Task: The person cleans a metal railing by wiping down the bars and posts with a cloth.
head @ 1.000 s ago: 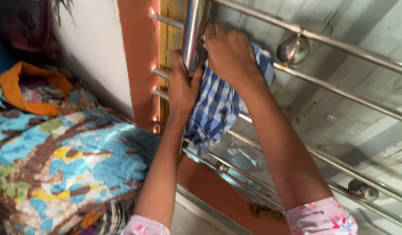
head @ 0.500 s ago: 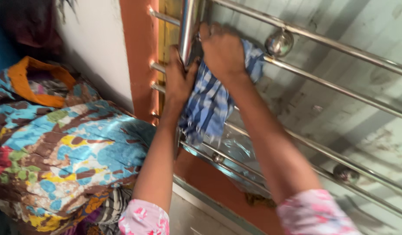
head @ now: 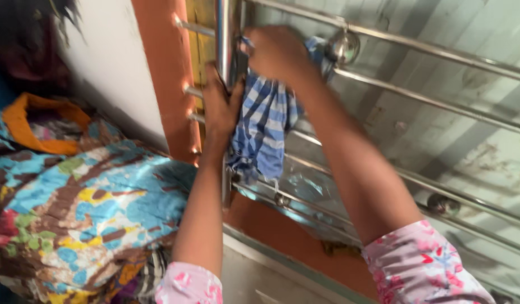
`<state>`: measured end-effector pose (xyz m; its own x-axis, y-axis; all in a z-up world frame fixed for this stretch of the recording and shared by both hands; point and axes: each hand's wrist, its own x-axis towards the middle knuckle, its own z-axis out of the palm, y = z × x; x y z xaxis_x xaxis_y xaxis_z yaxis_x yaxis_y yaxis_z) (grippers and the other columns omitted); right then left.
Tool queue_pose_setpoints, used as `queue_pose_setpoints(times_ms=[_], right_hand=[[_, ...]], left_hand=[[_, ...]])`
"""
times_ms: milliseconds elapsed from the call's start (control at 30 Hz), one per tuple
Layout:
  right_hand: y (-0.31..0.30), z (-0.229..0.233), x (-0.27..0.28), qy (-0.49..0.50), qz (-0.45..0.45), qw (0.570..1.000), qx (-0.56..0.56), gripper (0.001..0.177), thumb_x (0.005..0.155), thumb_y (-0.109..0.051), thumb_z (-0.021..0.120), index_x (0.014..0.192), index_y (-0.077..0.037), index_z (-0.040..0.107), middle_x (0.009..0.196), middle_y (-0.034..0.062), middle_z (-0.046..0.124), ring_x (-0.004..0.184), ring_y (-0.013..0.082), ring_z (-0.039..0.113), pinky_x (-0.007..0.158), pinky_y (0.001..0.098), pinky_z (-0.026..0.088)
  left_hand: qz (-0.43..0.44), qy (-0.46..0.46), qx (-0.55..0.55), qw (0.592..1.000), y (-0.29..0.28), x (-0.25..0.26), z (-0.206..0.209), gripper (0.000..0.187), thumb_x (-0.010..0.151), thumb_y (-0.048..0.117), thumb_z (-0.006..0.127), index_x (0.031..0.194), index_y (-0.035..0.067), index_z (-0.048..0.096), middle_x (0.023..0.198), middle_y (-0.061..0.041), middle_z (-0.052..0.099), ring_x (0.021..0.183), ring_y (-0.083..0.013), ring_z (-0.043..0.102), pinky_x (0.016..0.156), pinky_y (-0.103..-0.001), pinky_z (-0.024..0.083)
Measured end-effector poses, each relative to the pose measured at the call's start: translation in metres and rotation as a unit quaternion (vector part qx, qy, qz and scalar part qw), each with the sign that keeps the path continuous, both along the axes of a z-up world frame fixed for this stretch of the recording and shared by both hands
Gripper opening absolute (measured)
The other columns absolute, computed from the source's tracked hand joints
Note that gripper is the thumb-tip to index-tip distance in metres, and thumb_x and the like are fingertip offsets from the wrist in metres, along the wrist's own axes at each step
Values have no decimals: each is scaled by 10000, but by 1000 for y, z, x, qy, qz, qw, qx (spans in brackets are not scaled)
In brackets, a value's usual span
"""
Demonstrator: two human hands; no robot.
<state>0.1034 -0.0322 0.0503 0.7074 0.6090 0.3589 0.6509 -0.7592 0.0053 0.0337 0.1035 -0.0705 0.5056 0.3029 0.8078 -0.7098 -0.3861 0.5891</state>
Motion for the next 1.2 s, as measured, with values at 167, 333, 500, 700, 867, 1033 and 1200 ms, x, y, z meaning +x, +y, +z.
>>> queue_pose_setpoints(times_ms=[167, 333, 500, 700, 867, 1033, 1200], right_hand=[[7, -28, -6, -280, -31, 959, -33, 365, 907, -156, 640, 1241, -9, 654, 986, 228, 739, 877, 385, 743, 780, 489, 581], [-1, 38, 19, 34, 6, 998, 52, 371, 1007, -420, 637, 1141, -79, 702, 953, 167, 728, 889, 367, 723, 823, 495, 551], [2, -12, -32, -137, -46, 989, 9, 292, 952, -239, 605, 1177, -70, 683, 1045, 190, 702, 981, 373, 688, 874, 483, 523], [-29, -41, -47, -467, -5, 884, 10, 460, 826, -96, 586, 1277, -13, 614, 1092, 187, 658, 1029, 329, 629, 910, 412, 492], [-62, -47, -66, -457, -23, 889, 7, 519, 886, -62, 585, 1393, 46, 607, 1130, 171, 628, 1018, 315, 584, 902, 417, 462], [-37, -46, -54, -480, -29, 874, 66, 437, 853, -127, 584, 1272, -16, 631, 1178, 180, 670, 1055, 315, 621, 917, 438, 460], [26, -41, -22, -384, -79, 920, 7, 358, 944, -125, 557, 1256, 24, 652, 1101, 183, 695, 1026, 319, 665, 910, 434, 490]], left_hand=[[17, -19, 4, 1000, 2, 14, -3, 393, 1015, 95, 682, 1284, -23, 421, 991, -242, 687, 868, -321, 711, 739, -426, 556], [-18, -26, -14, 999, 5, 14, -3, 413, 1002, 107, 671, 1295, -27, 413, 996, -245, 674, 837, -345, 703, 709, -432, 559], [1, 48, -13, 999, 4, 15, -5, 484, 1012, 160, 693, 1331, -24, 379, 968, -249, 665, 760, -334, 684, 691, -437, 539], [28, 24, -8, 999, -1, 2, 5, 417, 990, 127, 703, 1249, -15, 409, 821, -234, 645, 667, -331, 637, 625, -458, 517], [13, 45, -19, 999, -2, -5, 4, 400, 993, 141, 707, 1200, -18, 402, 767, -197, 629, 634, -303, 651, 593, -439, 513], [2, 2, -21, 1000, -5, 1, 0, 396, 993, 109, 698, 1238, -19, 414, 837, -200, 649, 683, -311, 679, 621, -421, 530], [65, -64, 36, 995, -1, 5, -3, 430, 934, -6, 693, 1261, -22, 413, 943, -263, 610, 789, -363, 642, 705, -458, 519]])
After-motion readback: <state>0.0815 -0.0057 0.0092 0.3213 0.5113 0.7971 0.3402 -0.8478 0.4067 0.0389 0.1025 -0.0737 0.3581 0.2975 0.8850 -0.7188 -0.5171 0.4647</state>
